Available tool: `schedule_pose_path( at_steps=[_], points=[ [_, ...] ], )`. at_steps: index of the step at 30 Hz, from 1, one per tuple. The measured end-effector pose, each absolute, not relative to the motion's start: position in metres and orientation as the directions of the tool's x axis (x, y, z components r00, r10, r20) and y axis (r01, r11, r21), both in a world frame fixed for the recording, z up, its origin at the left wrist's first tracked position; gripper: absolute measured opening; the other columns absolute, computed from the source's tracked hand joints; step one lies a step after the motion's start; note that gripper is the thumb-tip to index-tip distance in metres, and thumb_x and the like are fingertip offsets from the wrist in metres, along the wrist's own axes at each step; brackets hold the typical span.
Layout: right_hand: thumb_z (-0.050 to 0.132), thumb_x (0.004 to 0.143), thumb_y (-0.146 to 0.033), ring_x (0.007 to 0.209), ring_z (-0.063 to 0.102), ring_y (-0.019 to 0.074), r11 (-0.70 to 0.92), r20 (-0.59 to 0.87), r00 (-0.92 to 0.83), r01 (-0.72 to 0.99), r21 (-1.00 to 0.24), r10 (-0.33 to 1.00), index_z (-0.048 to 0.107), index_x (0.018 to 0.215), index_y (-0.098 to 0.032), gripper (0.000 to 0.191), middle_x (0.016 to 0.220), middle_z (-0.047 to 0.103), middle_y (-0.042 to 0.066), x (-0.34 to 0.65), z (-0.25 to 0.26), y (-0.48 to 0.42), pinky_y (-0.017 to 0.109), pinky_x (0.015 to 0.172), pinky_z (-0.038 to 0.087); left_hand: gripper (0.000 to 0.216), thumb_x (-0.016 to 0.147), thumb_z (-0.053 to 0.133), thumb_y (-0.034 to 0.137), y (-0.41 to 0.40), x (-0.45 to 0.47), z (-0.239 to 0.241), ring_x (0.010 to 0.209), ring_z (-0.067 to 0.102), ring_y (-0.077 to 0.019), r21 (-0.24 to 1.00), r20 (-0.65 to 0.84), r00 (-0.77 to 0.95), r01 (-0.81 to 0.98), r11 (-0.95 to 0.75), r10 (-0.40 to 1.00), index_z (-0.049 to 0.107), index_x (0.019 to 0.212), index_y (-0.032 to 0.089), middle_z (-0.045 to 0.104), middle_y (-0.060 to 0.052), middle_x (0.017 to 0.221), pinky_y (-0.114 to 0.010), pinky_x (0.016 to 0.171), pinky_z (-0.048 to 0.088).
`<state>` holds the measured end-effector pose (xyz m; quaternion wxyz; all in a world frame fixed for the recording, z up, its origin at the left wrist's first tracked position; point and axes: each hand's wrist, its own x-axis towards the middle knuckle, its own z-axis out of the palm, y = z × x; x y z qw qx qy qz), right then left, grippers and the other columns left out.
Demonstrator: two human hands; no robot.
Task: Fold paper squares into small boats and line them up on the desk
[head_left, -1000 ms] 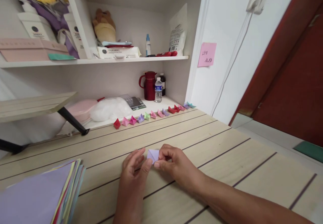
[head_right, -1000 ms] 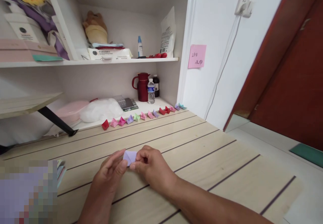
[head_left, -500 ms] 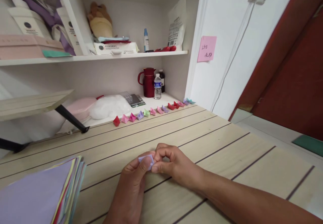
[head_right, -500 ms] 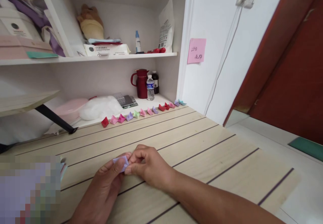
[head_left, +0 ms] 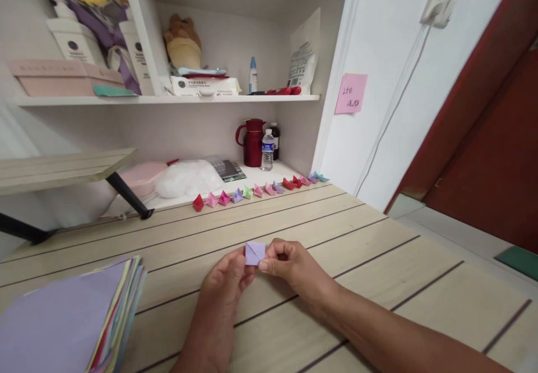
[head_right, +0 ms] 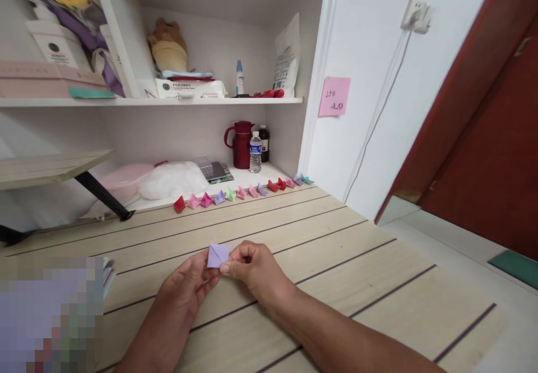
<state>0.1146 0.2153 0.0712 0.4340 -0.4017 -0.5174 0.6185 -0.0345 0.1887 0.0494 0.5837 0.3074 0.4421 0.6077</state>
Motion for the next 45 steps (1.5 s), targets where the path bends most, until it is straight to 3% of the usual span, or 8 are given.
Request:
schedule_pose_path(
  at_steps=[3, 11, 19, 23, 28, 31, 37, 45],
  points=[
    [0.087, 0.056, -0.045, 0.063, 0.043, 0.0119, -0.043, -0.012, -0.315, -0.093, -0.995, 0.949, 0.052, 0.058, -0.018, 0.044, 0.064, 0.048, -0.004, 0.115, 0.069, 0.214, 0.026, 0.062, 0.032, 0.051, 0.05, 0.09, 0.05, 0.192, -0.035, 0.047, 0.068, 0.059, -0.0124, 0.911, -0.154, -0.137, -0.403, 0.088, 0.979, 0.077, 0.085, 0.016, 0.07, -0.003, 0.073, -0.026, 0.074, 0.047],
    [0.079, 0.071, -0.046, 0.072, 0.048, 0.0143, 0.182, 0.137, -0.342, 0.106, -0.978, 0.93, 0.058, 0.061, -0.017, 0.037, 0.076, 0.05, -0.001, 0.116, 0.062, 0.213, 0.027, 0.066, 0.036, 0.031, 0.066, 0.082, 0.044, 0.178, -0.036, 0.058, 0.067, 0.048, -0.0107, 0.946, -0.162, -0.175, -0.307, 0.103, 0.971, 0.069, 0.067, 0.017, 0.059, 0.003, 0.063, -0.023, 0.068, 0.04],
    [0.086, 0.065, -0.044, 0.062, 0.043, 0.0092, 0.139, 0.136, -0.422, -0.024, -0.99, 0.896, 0.055, 0.094, -0.021, 0.048, 0.084, 0.053, -0.004, 0.113, 0.059, 0.212, 0.023, 0.059, 0.036, 0.031, 0.058, 0.087, 0.041, 0.177, -0.035, 0.067, 0.067, 0.049, -0.0112, 0.869, -0.19, -0.163, -0.487, 0.088, 0.968, 0.069, 0.067, 0.018, 0.06, 0.002, 0.066, -0.024, 0.069, 0.043],
    [0.076, 0.077, -0.046, 0.066, 0.045, 0.0121, 0.261, 0.209, -0.44, 0.06, -0.964, 0.873, 0.056, 0.081, -0.019, 0.034, 0.072, 0.053, -0.004, 0.115, 0.062, 0.212, 0.024, 0.06, 0.035, 0.029, 0.064, 0.083, 0.043, 0.176, -0.03, 0.064, 0.07, 0.052, -0.0133, 0.894, -0.155, -0.089, -0.436, 0.101, 0.984, 0.07, 0.067, 0.017, 0.061, 0.001, 0.067, -0.025, 0.071, 0.043],
    [0.067, 0.085, -0.047, 0.068, 0.048, 0.0143, 0.423, 0.342, -0.369, 0.163, -0.892, 0.864, 0.052, 0.06, -0.019, 0.041, 0.068, 0.05, -0.001, 0.116, 0.063, 0.212, 0.026, 0.063, 0.037, 0.035, 0.062, 0.083, 0.049, 0.184, -0.034, 0.046, 0.067, 0.049, -0.0131, 0.949, -0.117, -0.118, -0.307, 0.076, 0.986, 0.068, 0.061, 0.017, 0.056, 0.001, 0.062, -0.025, 0.066, 0.041],
    [0.07, 0.08, -0.052, 0.061, 0.046, 0.0128, 0.357, 0.303, -0.357, 0.095, -0.929, 0.884, 0.05, 0.056, -0.018, 0.046, 0.063, 0.049, -0.002, 0.115, 0.062, 0.213, 0.026, 0.057, 0.035, 0.042, 0.056, 0.086, 0.053, 0.186, -0.034, 0.042, 0.061, 0.045, -0.0107, 0.943, -0.123, -0.114, -0.324, 0.08, 0.986, 0.065, 0.055, 0.017, 0.052, 0.003, 0.056, -0.023, 0.06, 0.039],
    [0.079, 0.063, -0.058, 0.037, 0.031, 0.0063, -0.019, 0.01, -0.402, -0.069, -0.997, 0.916, 0.052, 0.055, -0.019, 0.048, 0.043, 0.043, -0.007, 0.107, 0.053, 0.218, 0.022, 0.039, 0.021, 0.038, 0.051, 0.091, 0.046, 0.183, -0.026, 0.043, 0.057, 0.046, -0.0076, 0.782, -0.18, -0.014, -0.608, 0.135, 0.983, 0.071, 0.06, 0.016, 0.053, 0.003, 0.054, -0.02, 0.062, 0.044],
    [0.078, 0.066, -0.054, 0.041, 0.033, 0.0064, 0.084, 0.077, -0.321, 0.007, -0.996, 0.944, 0.049, 0.054, -0.019, 0.047, 0.043, 0.042, -0.007, 0.104, 0.052, 0.22, 0.021, 0.041, 0.023, 0.043, 0.059, 0.085, 0.053, 0.193, -0.031, 0.029, 0.063, 0.056, -0.0128, 0.932, -0.051, -0.18, -0.361, -0.018, 0.982, 0.074, 0.078, 0.016, 0.064, -0.001, 0.064, -0.025, 0.069, 0.049]
  ],
)
